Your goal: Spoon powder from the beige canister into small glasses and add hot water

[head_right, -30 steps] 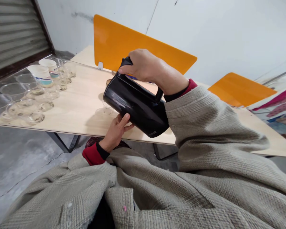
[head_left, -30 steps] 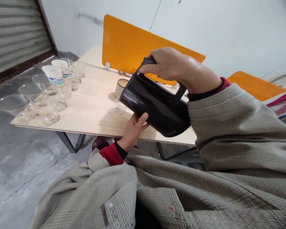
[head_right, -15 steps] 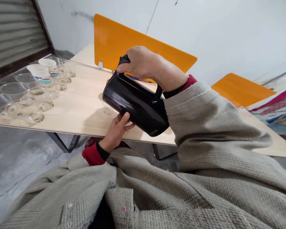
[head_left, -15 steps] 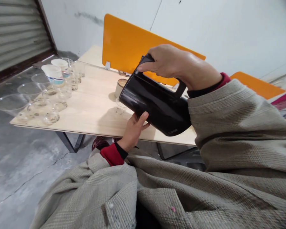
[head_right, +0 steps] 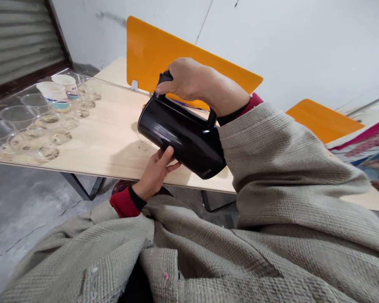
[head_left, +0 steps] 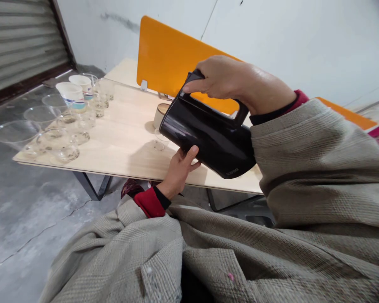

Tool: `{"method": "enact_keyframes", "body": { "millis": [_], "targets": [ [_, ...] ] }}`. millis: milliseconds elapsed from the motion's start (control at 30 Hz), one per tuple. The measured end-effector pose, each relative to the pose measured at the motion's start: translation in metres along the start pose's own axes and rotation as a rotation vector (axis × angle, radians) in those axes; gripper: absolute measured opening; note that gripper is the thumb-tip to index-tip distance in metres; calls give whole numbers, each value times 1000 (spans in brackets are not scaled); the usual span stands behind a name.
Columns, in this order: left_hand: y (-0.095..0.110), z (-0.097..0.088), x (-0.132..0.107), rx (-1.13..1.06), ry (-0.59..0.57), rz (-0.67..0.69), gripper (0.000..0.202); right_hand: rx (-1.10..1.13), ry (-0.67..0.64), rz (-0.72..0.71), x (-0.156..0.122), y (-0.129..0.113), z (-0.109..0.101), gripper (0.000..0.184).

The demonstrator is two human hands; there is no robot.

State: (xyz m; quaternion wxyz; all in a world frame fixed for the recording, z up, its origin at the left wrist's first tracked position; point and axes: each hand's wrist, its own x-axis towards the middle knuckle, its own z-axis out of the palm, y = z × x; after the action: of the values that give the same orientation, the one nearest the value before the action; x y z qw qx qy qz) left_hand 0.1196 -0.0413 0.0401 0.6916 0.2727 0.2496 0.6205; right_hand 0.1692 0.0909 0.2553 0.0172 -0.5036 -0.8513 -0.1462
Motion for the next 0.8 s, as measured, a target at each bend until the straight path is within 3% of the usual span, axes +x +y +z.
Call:
{"method": "enact_keyframes", "body": {
  "millis": [200,500,667,800],
  "targets": [
    [2,1,1,7,3,4,56,6,-48,-17,-4,-3,-10,43],
    [5,-1,-1,159,-9,64,65,200,73,198,-52,-8,-19,37],
    [5,-2,2,258,-14,141,65,323,241,331,-84,8,-11,38],
    [5,0,7,288,-31,237,67,441,494,298,-107,40,17,35]
  ]
}}
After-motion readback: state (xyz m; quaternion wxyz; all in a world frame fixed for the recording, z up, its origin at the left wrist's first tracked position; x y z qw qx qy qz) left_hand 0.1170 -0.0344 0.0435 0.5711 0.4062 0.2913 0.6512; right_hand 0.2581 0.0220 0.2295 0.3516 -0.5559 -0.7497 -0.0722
